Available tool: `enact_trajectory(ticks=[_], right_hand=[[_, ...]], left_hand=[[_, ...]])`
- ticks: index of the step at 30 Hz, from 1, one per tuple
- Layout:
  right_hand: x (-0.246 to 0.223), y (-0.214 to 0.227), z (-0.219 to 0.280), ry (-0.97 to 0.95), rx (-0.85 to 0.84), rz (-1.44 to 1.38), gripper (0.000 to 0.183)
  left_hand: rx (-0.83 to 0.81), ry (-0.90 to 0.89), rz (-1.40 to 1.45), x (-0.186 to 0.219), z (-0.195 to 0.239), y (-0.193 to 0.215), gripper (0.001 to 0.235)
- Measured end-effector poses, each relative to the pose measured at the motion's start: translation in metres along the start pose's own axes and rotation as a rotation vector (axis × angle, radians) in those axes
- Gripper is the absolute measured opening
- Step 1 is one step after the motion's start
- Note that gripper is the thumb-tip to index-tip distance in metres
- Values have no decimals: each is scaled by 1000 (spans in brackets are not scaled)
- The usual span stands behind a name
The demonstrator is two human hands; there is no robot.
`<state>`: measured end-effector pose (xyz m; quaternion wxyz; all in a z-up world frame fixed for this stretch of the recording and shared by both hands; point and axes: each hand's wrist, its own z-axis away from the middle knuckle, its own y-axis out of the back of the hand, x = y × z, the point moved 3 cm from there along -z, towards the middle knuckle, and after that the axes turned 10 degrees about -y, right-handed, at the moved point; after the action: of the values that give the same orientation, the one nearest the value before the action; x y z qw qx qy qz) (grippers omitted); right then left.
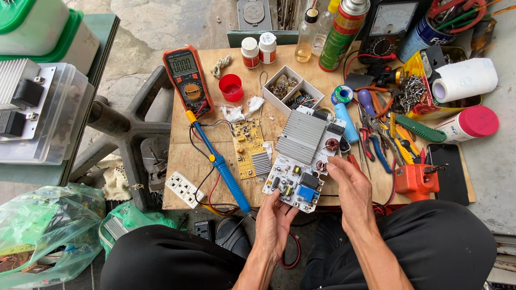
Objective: The person handles a circuit board, turning it over to show both sides. They then use a soldering iron and a heat gun on the board's components while seated at a cluttered workbench.
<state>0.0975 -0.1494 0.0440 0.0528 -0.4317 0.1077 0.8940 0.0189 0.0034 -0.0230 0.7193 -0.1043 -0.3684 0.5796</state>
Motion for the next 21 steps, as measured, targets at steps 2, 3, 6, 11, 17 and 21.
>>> enact_trajectory(ticks=[2, 3, 6, 11, 17, 21], right_hand=[[9, 3, 10, 6, 9, 19, 51], [18, 6, 12, -15, 35, 16, 51], [51, 12, 9, -64, 59, -20, 51], [74, 7, 5, -189, -19, -189, 59], [69, -3, 10, -228, -144, -241, 66], [74, -5, 6, -245, -116, -125, 84]], left_hand=[[10, -6, -20, -4, -4, 6, 40], [-13, -18, -59, -6, -7, 10, 39], [-25, -36, -97, -7, -11, 15, 36], [-28, -63, -121, -7, -13, 14, 34], [-79, -73, -84, -10, -21, 19, 30], [-81, -60, -55, -15, -24, 21, 27]])
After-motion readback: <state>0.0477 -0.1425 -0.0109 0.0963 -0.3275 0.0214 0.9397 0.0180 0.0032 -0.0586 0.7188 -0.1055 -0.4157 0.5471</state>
